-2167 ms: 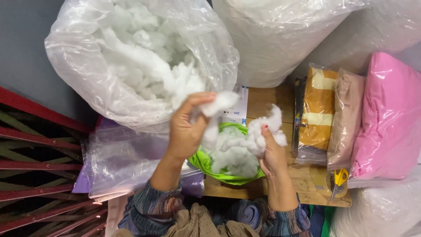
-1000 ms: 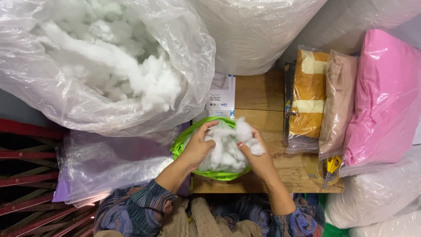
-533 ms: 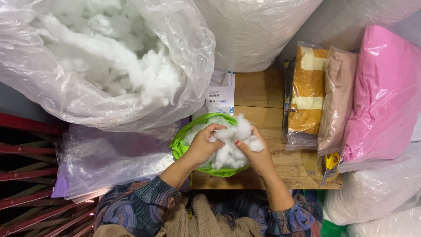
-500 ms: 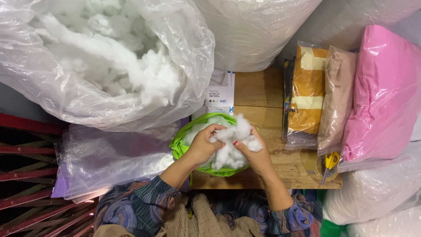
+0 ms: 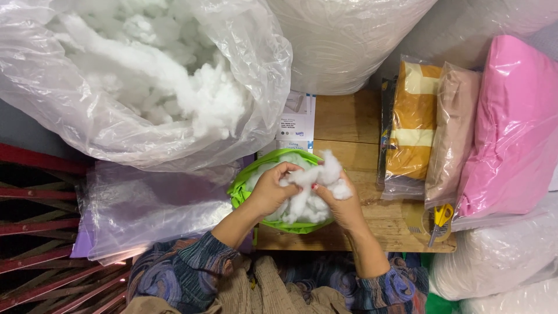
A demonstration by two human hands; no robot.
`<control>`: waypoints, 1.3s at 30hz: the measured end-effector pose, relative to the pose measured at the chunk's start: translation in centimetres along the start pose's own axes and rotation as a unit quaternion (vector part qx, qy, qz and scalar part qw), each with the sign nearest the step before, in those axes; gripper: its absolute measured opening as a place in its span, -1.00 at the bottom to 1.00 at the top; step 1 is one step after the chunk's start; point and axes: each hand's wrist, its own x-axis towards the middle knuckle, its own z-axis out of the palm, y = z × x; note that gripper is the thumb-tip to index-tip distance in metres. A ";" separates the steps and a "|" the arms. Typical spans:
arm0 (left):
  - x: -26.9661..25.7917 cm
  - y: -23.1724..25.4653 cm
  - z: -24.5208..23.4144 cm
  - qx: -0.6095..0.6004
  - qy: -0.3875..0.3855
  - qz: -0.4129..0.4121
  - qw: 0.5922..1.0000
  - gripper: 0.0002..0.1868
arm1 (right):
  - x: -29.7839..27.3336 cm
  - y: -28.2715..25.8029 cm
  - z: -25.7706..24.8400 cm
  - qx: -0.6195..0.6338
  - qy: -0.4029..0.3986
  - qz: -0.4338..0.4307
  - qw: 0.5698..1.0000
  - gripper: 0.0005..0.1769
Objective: Stuffing a green pillowcase with white fiberfill material from a large bag.
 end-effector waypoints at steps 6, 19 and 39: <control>-0.3 1.1 0.0 -0.042 0.015 0.006 0.999 -0.50 | 0.1 1.0 -0.5 0.006 -0.002 0.047 0.999 -0.16; -1.0 2.2 0.0 -0.062 -0.023 -0.004 0.998 -0.47 | 0.2 0.5 -1.1 0.001 -0.001 0.054 0.999 -0.16; -0.5 1.8 -0.9 0.080 -0.044 0.040 0.995 -0.41 | 0.4 -3.0 -4.4 -0.335 0.032 -0.056 0.940 -0.42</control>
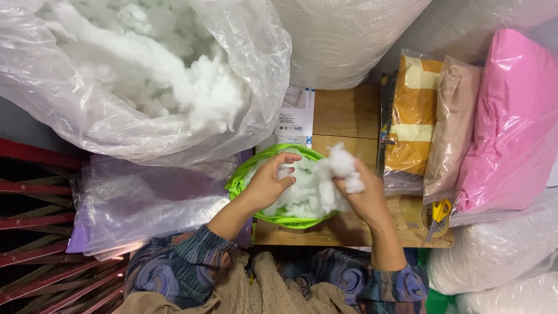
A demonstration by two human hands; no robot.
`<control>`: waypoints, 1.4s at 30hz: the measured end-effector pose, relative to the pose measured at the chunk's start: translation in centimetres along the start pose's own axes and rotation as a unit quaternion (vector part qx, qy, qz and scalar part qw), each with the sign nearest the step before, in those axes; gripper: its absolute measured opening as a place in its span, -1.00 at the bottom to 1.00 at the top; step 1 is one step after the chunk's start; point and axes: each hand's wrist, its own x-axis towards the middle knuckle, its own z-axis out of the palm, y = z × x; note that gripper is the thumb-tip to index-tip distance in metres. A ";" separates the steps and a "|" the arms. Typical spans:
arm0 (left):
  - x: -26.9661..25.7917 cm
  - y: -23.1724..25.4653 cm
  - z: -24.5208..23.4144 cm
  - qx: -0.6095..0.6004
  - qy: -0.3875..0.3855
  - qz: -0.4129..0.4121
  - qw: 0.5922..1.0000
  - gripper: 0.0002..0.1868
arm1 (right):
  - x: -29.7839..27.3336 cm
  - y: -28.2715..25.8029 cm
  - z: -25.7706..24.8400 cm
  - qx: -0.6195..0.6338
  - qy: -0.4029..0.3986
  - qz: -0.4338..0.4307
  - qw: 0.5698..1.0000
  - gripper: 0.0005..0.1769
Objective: Stuffing a green pillowcase with white fiberfill material from a large bag.
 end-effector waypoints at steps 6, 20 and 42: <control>-0.2 0.0 0.7 0.131 -0.004 -0.025 0.991 -0.45 | 0.9 0.4 3.9 -0.270 -0.144 0.004 0.952 -0.38; -1.1 1.2 0.3 0.412 -0.052 -0.002 0.910 -0.79 | 0.6 -0.6 -0.2 -0.118 -0.039 0.065 0.990 -0.51; -1.1 2.9 -0.1 0.427 -0.143 0.062 0.891 -0.74 | 1.4 -1.7 0.3 -0.061 -0.172 0.065 0.981 -0.39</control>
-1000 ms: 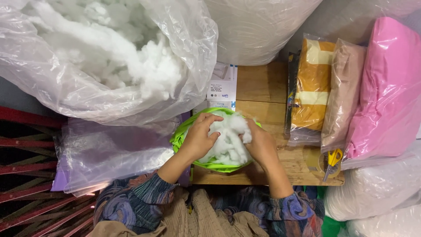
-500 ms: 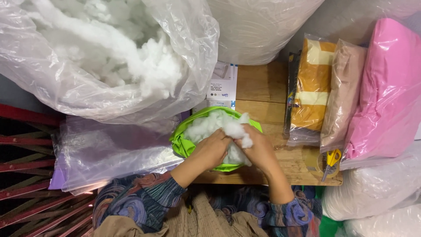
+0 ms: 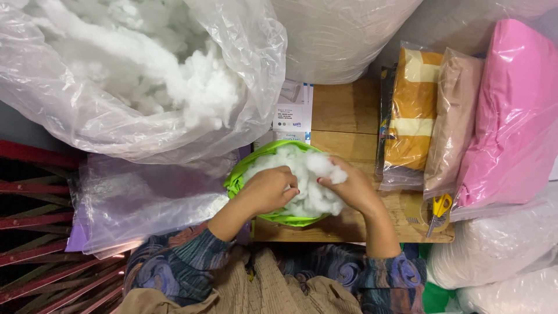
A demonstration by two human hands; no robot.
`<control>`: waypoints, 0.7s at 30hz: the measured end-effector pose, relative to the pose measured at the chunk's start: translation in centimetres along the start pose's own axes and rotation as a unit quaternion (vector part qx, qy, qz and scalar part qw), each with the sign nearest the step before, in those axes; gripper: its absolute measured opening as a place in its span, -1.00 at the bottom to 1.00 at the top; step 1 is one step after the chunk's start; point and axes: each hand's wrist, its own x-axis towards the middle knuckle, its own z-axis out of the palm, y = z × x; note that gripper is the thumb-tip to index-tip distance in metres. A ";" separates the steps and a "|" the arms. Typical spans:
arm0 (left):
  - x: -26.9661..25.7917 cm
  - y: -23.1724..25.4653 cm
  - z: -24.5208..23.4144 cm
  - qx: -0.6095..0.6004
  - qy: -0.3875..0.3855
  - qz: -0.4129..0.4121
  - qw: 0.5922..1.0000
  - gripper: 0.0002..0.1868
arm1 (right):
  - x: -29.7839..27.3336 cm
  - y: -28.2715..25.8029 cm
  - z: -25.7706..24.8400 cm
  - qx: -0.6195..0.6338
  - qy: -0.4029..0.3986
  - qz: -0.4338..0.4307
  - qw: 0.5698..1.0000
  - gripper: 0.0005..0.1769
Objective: Stuffing a green pillowcase with white fiberfill material from a large bag.
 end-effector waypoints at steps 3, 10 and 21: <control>-0.9 -0.4 -1.4 -0.052 0.075 -0.026 0.995 -0.79 | -0.6 1.4 -0.6 0.177 0.030 -0.006 0.984 -0.31; -0.8 1.5 -0.6 -0.276 0.109 -0.051 0.954 -0.62 | 0.2 2.3 0.2 0.452 0.063 0.013 0.890 -0.17; 1.6 -0.3 3.3 -0.577 0.191 -0.105 0.787 -0.52 | -1.1 -3.8 2.8 0.246 -0.031 -0.172 0.953 -0.10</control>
